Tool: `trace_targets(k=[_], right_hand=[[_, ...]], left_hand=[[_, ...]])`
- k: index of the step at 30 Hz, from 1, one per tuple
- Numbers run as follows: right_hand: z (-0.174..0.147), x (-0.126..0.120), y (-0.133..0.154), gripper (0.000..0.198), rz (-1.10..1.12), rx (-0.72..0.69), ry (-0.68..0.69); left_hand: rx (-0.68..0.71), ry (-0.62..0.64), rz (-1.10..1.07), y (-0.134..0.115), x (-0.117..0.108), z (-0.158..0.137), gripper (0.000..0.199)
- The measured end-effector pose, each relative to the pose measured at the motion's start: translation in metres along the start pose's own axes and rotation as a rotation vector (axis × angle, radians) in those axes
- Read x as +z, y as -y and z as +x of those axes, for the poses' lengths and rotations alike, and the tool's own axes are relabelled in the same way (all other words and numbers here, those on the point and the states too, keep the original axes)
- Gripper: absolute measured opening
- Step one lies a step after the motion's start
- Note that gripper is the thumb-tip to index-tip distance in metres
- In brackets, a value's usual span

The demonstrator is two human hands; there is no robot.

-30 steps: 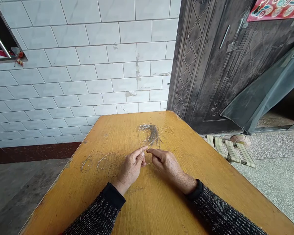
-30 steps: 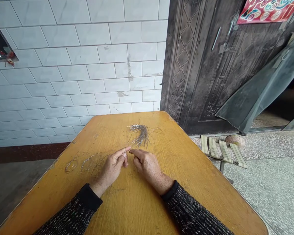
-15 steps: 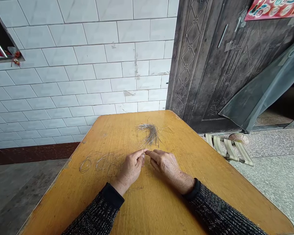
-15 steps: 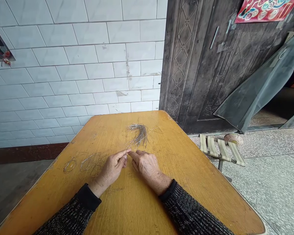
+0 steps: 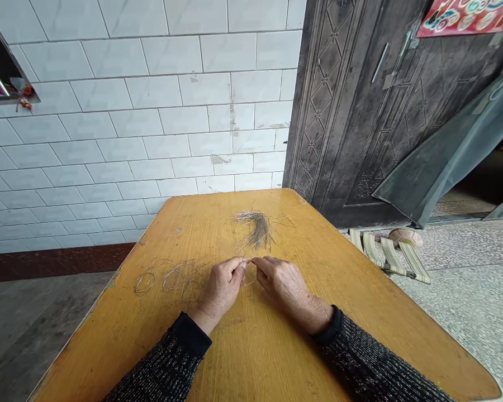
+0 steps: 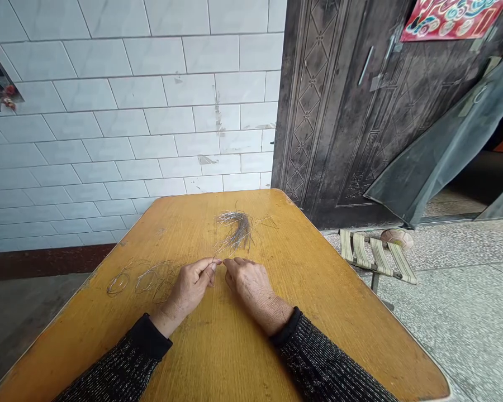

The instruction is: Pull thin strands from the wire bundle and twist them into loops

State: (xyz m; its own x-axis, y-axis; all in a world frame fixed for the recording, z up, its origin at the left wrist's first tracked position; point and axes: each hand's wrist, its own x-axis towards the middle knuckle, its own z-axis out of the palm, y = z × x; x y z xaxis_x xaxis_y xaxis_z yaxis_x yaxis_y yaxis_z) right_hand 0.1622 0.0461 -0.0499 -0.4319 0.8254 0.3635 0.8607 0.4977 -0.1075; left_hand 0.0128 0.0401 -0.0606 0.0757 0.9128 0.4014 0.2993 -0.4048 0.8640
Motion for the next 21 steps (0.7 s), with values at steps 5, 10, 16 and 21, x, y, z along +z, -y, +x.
trace_targets(k=[5, 10, 16, 21], right_hand=[[0.0003, -0.0033, -0.0014, 0.024, -0.062, -0.044, 0.016], [-0.0008, -0.0036, -0.0015, 0.023, -0.155, -0.12, 0.077], [0.0002, 0.0004, -0.0011, 0.018, -0.113, -0.116, 0.02], [0.0017, 0.0059, -0.0036, 0.018, -0.055, -0.026, -0.042]], left_hand=[[-0.03, 0.006, -0.024, 0.0056, 0.0003, 0.0007, 0.03], [-0.005, 0.039, 0.061, 0.0069, 0.0017, -0.0001, 0.023], [0.055, 0.05, 0.221, 0.006, -0.0005, 0.0012, 0.027], [-0.09, 0.115, 0.098, 0.0072, -0.0004, 0.0016, 0.023]])
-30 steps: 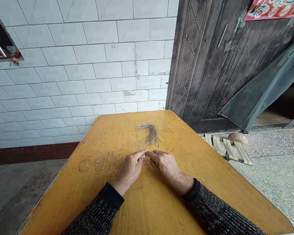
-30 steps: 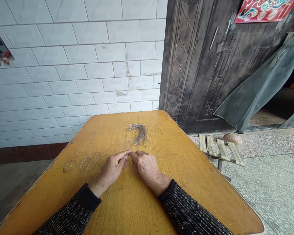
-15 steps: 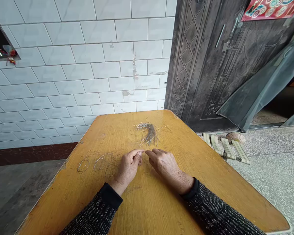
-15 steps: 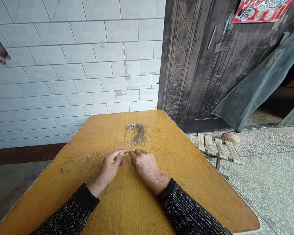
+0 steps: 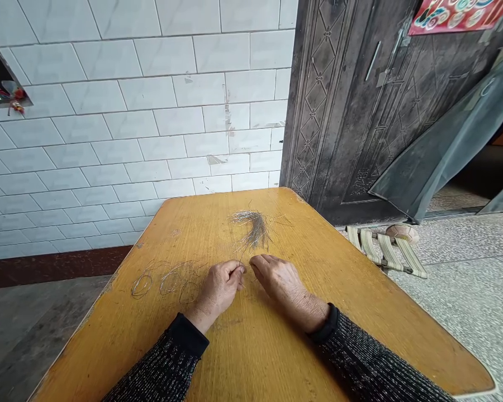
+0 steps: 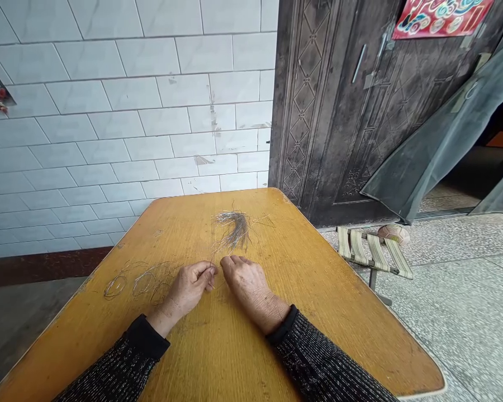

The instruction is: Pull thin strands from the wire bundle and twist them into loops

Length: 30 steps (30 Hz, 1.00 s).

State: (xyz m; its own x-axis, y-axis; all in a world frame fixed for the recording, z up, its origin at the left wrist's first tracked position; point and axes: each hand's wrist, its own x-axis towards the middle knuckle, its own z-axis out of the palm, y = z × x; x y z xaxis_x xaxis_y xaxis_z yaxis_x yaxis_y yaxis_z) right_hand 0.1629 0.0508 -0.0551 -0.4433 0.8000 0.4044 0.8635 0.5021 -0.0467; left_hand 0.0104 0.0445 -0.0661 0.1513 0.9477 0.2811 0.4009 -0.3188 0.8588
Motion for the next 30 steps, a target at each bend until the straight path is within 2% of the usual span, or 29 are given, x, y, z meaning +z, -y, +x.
trace_targets(k=[6, 9, 15, 20, 26, 30], right_hand=[[-0.004, -0.01, 0.002, 0.012, -0.014, -0.055, -0.009], [-0.003, -0.013, 0.002, 0.01, -0.015, -0.078, -0.005], [-0.001, 0.001, -0.005, 0.011, 0.052, -0.154, -0.119], [0.001, 0.007, -0.01, 0.018, 0.299, -0.105, -0.259], [0.002, 0.006, -0.013, 0.023, 0.458, -0.112, -0.258], [0.003, 0.009, -0.009, 0.016, 0.899, 0.081, -0.208]], left_hand=[[-0.03, 0.151, -0.07, 0.001, 0.001, -0.001, 0.026], [-0.051, 0.188, -0.087, -0.001, 0.001, -0.002, 0.028], [-0.14, 0.222, -0.227, -0.005, 0.003, -0.003, 0.03], [-0.211, 0.239, -0.378, -0.007, 0.0, -0.003, 0.03], [-0.336, 0.155, -0.645, -0.009, -0.004, -0.003, 0.028], [-0.378, 0.157, -0.783, -0.01, -0.006, -0.003, 0.027]])
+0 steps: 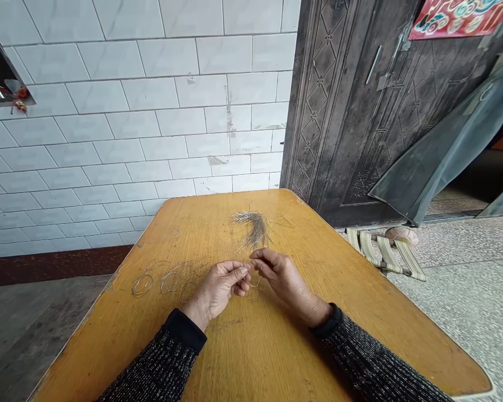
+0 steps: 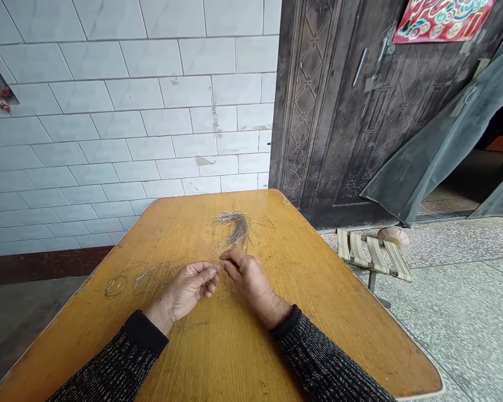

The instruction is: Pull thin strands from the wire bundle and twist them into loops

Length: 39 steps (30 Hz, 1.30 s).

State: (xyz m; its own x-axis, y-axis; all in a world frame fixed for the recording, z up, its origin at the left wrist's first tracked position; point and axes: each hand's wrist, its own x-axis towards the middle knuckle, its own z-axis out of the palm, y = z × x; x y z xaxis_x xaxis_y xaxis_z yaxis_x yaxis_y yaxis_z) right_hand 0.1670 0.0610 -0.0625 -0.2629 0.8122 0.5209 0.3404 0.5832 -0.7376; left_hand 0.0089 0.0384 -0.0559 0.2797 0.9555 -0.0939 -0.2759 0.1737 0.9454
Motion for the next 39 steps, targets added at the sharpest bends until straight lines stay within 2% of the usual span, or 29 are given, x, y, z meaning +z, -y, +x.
trace_targets(k=[2, 4, 8, 12, 21, 29, 32, 39], right_hand=[[0.001, 0.001, 0.002, 0.02, 0.248, 0.172, 0.034], [0.002, -0.001, 0.007, 0.027, 0.423, 0.286, 0.097], [0.002, -0.007, 0.017, 0.033, 0.569, 0.365, 0.171], [0.0, -0.007, 0.019, 0.033, 0.685, 0.397, 0.183], [0.0, -0.003, 0.015, 0.033, 0.86, 0.392, 0.16], [0.001, -0.006, 0.014, 0.026, 0.913, 0.381, 0.137], [0.001, -0.006, 0.012, 0.026, 0.931, 0.396, 0.12], [0.002, -0.007, 0.011, 0.026, 0.906, 0.432, 0.116]], left_hand=[[-0.003, -0.007, -0.036, -0.001, -0.001, 0.0, 0.027], [-0.019, -0.003, -0.06, -0.001, -0.002, 0.001, 0.026], [-0.074, 0.054, -0.105, -0.002, -0.004, 0.0, 0.025], [-0.109, 0.104, -0.174, -0.002, -0.003, -0.002, 0.024], [0.004, 0.099, -0.244, 0.002, 0.0, 0.0, 0.026], [0.108, 0.057, -0.074, 0.0, 0.001, -0.002, 0.019], [0.084, 0.093, -0.058, -0.001, 0.003, -0.004, 0.02], [-0.032, 0.144, -0.206, -0.003, -0.001, -0.003, 0.022]])
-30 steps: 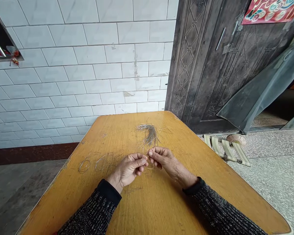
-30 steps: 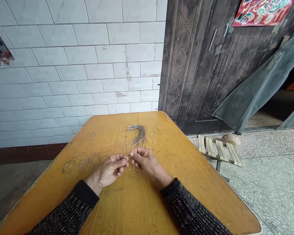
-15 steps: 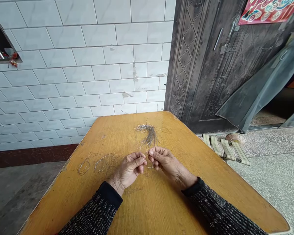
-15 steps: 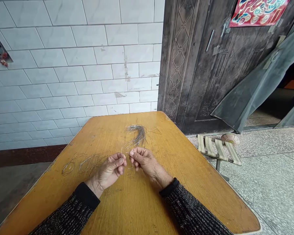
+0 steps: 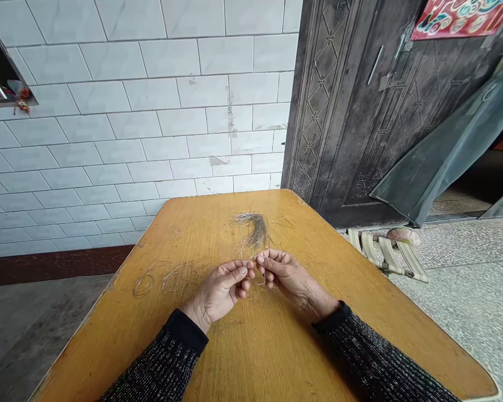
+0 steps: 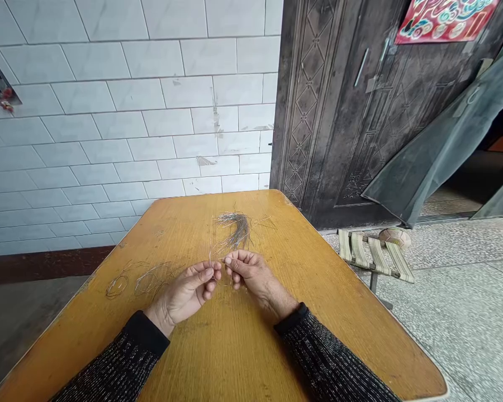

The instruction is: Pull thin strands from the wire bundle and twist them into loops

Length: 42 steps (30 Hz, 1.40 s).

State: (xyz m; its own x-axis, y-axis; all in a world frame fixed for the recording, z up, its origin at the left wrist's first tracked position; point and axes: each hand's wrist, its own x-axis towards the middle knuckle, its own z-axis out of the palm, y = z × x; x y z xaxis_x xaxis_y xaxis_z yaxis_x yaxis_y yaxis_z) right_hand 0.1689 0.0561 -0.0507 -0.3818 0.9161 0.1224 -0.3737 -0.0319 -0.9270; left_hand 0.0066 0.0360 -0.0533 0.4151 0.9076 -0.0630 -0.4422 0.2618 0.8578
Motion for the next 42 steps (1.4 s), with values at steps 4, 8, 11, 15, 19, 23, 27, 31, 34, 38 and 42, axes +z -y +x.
trace_targets(k=[4, 8, 11, 15, 19, 23, 27, 31, 34, 38, 42], right_hand=[[-0.001, 0.002, 0.001, 0.027, -0.026, 0.021, 0.031], [-0.003, 0.003, 0.0, 0.026, -0.016, 0.027, 0.058], [-0.004, 0.005, 0.001, 0.026, 0.022, 0.037, 0.06], [-0.004, 0.007, 0.003, 0.028, 0.08, 0.041, 0.051], [-0.005, 0.007, 0.006, 0.027, 0.127, 0.033, 0.09], [-0.005, 0.006, 0.008, 0.024, 0.162, -0.005, 0.063], [-0.005, 0.004, 0.009, 0.023, 0.194, -0.01, 0.014], [-0.003, -0.001, 0.01, 0.026, 0.149, 0.061, 0.053], [-0.002, -0.003, 0.01, 0.029, 0.0, 0.12, 0.074], [-0.003, -0.005, 0.012, 0.033, 0.003, 0.135, 0.125], [-0.006, -0.005, 0.02, 0.031, 0.108, 0.155, 0.087]], left_hand=[[-0.038, 0.0, -0.045, -0.001, -0.001, 0.0, 0.019], [-0.049, 0.002, -0.043, -0.002, -0.002, -0.001, 0.02], [-0.021, 0.005, -0.028, -0.001, -0.001, 0.0, 0.021], [0.061, -0.012, -0.017, 0.001, 0.002, 0.0, 0.022], [0.078, 0.024, -0.002, 0.003, 0.004, -0.002, 0.022], [0.038, 0.06, 0.018, 0.004, 0.004, -0.003, 0.021], [0.013, 0.056, 0.048, 0.005, 0.003, -0.002, 0.022], [0.047, 0.002, 0.05, 0.005, 0.003, -0.001, 0.023], [0.068, -0.043, 0.077, 0.005, 0.002, 0.0, 0.022], [0.054, -0.065, 0.115, 0.005, 0.001, 0.001, 0.023], [0.046, -0.061, 0.167, 0.006, 0.001, 0.001, 0.022]])
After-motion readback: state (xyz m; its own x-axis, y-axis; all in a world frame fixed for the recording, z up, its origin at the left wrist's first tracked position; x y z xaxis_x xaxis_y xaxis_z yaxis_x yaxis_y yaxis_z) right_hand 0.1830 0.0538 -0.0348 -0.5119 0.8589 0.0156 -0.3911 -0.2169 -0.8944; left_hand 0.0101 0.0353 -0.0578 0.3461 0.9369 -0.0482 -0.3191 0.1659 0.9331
